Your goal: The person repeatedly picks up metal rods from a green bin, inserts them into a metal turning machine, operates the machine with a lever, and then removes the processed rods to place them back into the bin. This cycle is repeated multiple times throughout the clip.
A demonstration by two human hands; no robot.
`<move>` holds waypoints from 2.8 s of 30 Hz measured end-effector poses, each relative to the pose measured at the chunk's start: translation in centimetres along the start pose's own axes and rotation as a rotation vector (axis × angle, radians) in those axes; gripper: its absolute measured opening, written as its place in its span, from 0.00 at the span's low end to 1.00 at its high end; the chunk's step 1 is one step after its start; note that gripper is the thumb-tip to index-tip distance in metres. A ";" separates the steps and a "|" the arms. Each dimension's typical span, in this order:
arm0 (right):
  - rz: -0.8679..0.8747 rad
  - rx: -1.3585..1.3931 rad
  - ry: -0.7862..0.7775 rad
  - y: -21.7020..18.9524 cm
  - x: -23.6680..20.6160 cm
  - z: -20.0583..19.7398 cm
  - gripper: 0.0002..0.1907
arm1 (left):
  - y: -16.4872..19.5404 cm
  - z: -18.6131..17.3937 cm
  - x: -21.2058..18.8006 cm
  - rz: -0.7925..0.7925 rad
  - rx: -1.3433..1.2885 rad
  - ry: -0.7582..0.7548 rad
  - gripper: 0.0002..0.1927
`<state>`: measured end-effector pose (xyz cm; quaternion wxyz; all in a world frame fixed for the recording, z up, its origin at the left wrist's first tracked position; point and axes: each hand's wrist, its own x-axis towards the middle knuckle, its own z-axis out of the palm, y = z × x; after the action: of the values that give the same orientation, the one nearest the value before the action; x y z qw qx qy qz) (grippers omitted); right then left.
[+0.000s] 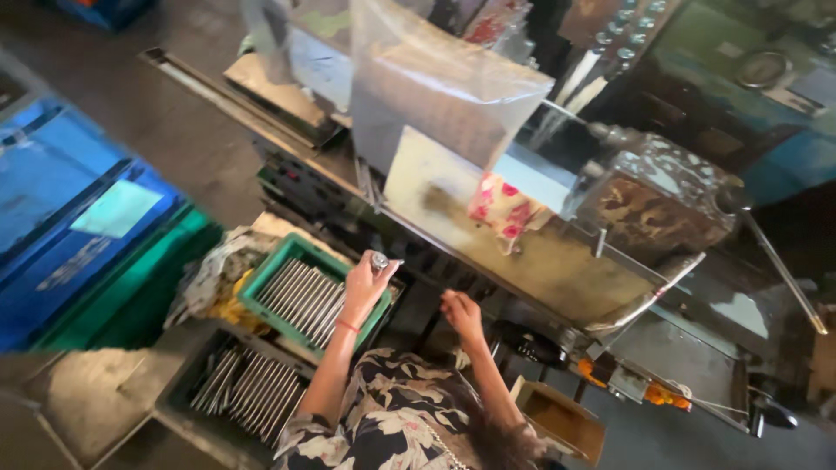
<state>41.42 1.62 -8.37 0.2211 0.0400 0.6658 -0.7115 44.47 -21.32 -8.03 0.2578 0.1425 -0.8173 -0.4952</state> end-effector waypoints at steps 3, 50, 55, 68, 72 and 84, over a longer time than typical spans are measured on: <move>-0.193 0.012 -0.320 -0.2 -0.6 6.3 0.17 | -0.4 -1.1 -1.8 -0.154 -0.332 -0.001 0.19; -0.571 0.478 0.167 3.3 -5.7 11.6 0.07 | -10.1 -14.7 -6.6 -0.151 0.574 -0.093 0.17; -0.499 0.262 0.382 9.2 -9.8 4.9 0.09 | -10.9 -14.5 -4.3 -0.058 0.528 -0.175 0.12; -0.444 0.164 0.560 10.1 -11.3 -0.9 0.09 | -9.4 -11.6 1.2 0.157 0.800 -0.696 0.21; -0.434 0.095 0.538 10.0 -11.5 -0.8 0.09 | -8.5 -9.5 0.4 0.187 0.892 -0.845 0.19; -0.406 -0.021 0.542 9.9 -12.2 1.9 0.09 | -12.2 -9.3 -3.9 0.288 0.746 -0.648 0.11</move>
<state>56.48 2.85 -13.10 -0.1097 0.0922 0.7019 -0.6977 52.68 -31.99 -16.34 -0.0114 -0.0502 -0.9876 -0.1481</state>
